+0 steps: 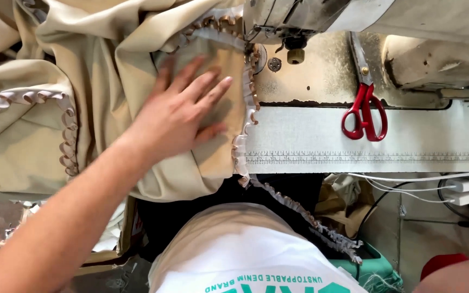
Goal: Sewing a ruffled trim onto the edge of a large piece of fabric using an industrial sewing machine and trimming excess with scissors.
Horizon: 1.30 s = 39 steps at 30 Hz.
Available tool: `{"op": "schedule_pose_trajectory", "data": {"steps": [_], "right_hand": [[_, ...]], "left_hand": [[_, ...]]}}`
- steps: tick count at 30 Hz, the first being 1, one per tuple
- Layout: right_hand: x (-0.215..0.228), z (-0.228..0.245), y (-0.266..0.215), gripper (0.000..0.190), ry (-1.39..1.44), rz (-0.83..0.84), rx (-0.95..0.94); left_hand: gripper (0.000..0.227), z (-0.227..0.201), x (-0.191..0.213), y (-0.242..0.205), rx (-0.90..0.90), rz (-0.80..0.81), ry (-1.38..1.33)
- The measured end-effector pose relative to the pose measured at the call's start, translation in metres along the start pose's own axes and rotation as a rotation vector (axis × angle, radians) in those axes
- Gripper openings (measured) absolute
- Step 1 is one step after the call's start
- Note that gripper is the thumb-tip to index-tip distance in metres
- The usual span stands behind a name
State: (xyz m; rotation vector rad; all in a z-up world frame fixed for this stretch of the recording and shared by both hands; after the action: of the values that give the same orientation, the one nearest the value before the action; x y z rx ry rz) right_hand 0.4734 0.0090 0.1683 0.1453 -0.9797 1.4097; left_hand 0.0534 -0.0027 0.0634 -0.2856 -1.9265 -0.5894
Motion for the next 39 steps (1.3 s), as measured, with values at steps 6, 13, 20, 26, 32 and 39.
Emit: {"op": "schedule_pose_trajectory", "data": {"steps": [6,13,20,26,32,39], "right_hand": [[-0.162,-0.031,0.191,0.091,-0.007,0.013,-0.654],[-0.195,-0.009,0.222,0.025,0.652,-0.385,-0.441],[-0.217,-0.06,0.226,0.097,0.45,-0.481,-0.705],[-0.143,0.024,0.189,0.037,1.39,-0.433,-0.112],[-0.06,0.134,0.182,0.019,1.678,-0.417,0.372],[-0.171,0.103,0.242,0.012,1.441,-0.232,-0.166]], "left_hand": [[0.103,0.003,-0.031,-0.024,0.779,0.299,-0.065],[0.062,0.059,-0.009,0.022,0.415,-0.16,0.187],[0.08,0.077,0.002,0.015,0.766,0.328,-0.26],[0.051,-0.003,0.053,-0.011,0.234,-0.386,-0.001],[0.059,-0.048,0.011,-0.042,0.771,-0.378,-1.28],[0.096,-0.058,-0.044,-0.052,0.825,-0.516,-1.919]]}}
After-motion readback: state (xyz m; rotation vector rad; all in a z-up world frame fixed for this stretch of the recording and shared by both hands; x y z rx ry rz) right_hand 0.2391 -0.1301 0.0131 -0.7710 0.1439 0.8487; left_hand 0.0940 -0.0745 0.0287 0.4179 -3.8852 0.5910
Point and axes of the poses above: each hand's wrist, its own y-axis towards the middle knuckle, its own x-axis out of the back of the hand, z = x × y, the point moved 8 cm from there along y, towards the middle knuckle, and after that the axes turned 14 degrees about -y, right-handed, at the moved point
